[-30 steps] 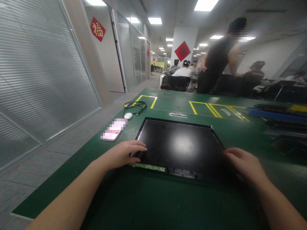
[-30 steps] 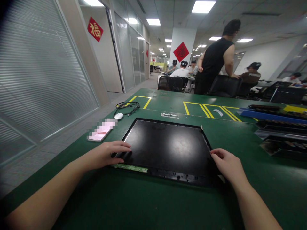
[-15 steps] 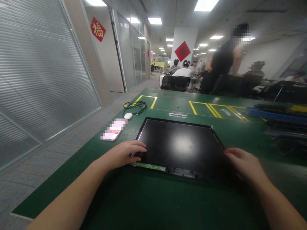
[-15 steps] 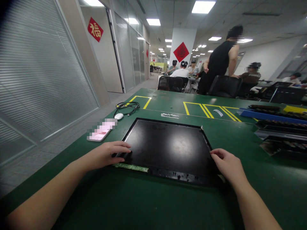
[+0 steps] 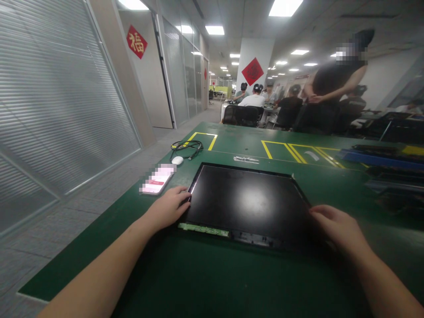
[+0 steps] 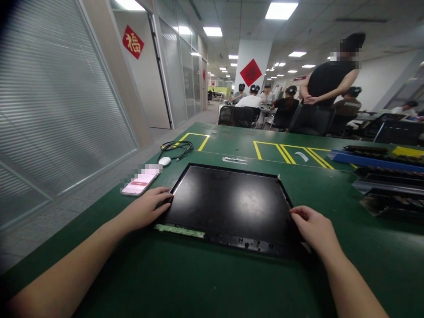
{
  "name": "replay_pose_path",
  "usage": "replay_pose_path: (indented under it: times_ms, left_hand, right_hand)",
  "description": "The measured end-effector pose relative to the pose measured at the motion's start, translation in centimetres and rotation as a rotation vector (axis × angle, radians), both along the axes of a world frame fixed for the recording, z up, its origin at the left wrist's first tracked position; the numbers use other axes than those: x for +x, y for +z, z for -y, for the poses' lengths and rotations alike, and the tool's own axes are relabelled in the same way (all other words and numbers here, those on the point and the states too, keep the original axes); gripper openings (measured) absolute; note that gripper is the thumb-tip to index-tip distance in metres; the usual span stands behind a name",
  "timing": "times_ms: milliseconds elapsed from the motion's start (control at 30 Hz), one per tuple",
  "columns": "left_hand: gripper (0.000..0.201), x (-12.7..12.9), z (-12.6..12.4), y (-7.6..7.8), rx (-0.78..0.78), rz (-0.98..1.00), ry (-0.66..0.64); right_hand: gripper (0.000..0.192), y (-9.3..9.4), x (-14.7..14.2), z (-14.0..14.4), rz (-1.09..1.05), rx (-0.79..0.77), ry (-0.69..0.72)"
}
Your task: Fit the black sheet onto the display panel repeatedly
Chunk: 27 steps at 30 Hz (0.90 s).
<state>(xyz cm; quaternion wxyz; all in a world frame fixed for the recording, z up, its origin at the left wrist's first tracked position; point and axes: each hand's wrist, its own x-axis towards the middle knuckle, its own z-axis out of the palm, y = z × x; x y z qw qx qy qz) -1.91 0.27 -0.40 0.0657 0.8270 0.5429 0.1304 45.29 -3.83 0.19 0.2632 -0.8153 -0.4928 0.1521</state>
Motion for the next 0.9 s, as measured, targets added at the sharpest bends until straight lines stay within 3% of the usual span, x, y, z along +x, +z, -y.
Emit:
replay_pose_path:
  times_ms: [300,900]
  left_hand:
    - [0.044,0.59,-0.13,-0.21,-0.006,-0.05,0.011]
    - [0.044,0.84,-0.78,-0.69,0.002,0.093,0.052]
  right_hand:
    - [0.031,-0.11,0.22,-0.1,0.005,0.02,0.01]
    - [0.033,-0.05,0.17,0.1,-0.111,0.005,-0.029]
